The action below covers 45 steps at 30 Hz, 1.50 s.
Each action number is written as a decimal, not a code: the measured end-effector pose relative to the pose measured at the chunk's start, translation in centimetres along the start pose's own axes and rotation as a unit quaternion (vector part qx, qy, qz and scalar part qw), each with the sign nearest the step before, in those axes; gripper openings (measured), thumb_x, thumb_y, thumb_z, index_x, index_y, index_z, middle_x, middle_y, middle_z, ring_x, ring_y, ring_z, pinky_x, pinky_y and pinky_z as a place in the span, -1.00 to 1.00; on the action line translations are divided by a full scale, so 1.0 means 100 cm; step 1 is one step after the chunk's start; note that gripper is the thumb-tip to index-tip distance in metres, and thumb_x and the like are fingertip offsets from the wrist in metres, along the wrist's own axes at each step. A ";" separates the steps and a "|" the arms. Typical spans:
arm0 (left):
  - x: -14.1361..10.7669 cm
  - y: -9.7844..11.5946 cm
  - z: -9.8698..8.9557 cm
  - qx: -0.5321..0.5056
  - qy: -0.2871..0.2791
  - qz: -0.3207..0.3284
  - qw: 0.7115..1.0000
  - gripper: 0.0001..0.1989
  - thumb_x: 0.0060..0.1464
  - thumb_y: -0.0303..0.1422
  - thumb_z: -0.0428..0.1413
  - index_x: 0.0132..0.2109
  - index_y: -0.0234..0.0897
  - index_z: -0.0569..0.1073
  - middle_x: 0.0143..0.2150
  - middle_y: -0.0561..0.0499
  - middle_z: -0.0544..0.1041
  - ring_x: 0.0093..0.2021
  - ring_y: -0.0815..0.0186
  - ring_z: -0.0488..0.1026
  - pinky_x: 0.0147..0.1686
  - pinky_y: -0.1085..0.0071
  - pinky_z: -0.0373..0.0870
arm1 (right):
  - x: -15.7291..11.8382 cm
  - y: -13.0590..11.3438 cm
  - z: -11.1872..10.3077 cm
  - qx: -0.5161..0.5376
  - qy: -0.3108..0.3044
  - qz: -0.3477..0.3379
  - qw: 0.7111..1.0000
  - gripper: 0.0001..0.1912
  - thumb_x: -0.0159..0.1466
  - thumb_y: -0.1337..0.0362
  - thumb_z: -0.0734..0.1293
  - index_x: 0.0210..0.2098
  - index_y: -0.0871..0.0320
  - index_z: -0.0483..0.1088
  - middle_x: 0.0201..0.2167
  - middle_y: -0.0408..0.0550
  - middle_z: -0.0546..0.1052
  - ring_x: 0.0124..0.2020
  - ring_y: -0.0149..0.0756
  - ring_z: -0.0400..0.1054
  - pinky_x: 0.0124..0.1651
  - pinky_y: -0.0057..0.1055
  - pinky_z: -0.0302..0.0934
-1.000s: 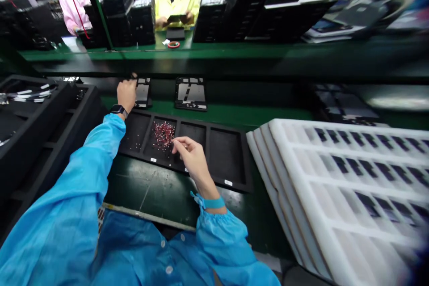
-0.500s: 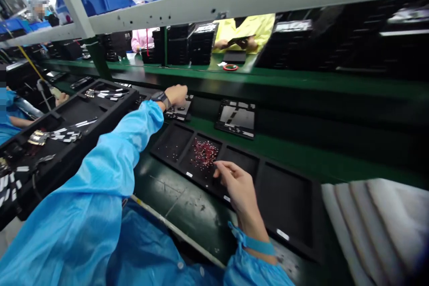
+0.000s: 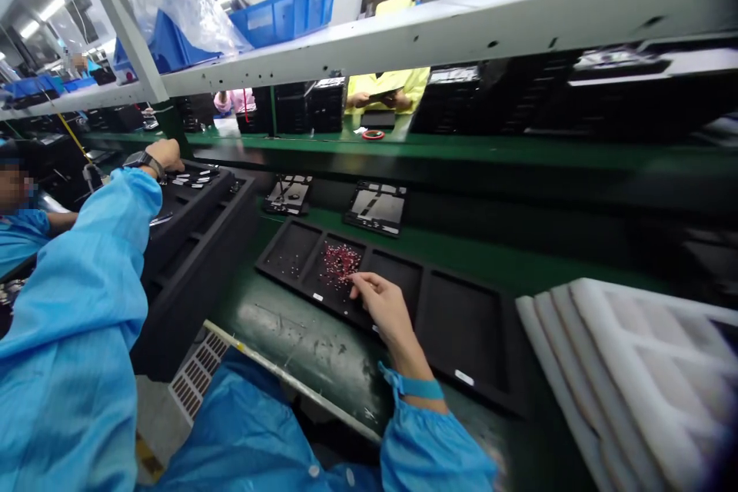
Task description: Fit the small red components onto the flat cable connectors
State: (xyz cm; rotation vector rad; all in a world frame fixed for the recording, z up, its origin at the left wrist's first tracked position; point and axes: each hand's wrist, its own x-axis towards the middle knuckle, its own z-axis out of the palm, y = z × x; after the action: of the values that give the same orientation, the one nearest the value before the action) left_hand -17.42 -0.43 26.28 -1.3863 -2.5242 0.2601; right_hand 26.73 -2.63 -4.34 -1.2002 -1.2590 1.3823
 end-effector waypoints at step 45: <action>0.014 0.023 -0.075 -0.212 0.075 -0.074 0.971 -0.73 0.20 -0.35 0.41 -0.15 -0.54 0.59 -0.42 0.04 0.54 -0.18 0.34 0.55 0.04 0.25 0.52 | -0.006 -0.008 0.003 -0.002 -0.030 -0.035 0.999 -0.41 0.10 -0.29 0.47 -0.40 0.17 0.52 -0.61 -0.07 0.52 -0.55 -0.31 0.29 -0.40 -0.35 0.14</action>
State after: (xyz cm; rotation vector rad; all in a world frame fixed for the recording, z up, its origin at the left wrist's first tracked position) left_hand -14.05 2.26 33.01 -1.2817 -2.6318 -0.4227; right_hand 26.54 -3.16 -3.50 -1.1150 -1.3334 1.3734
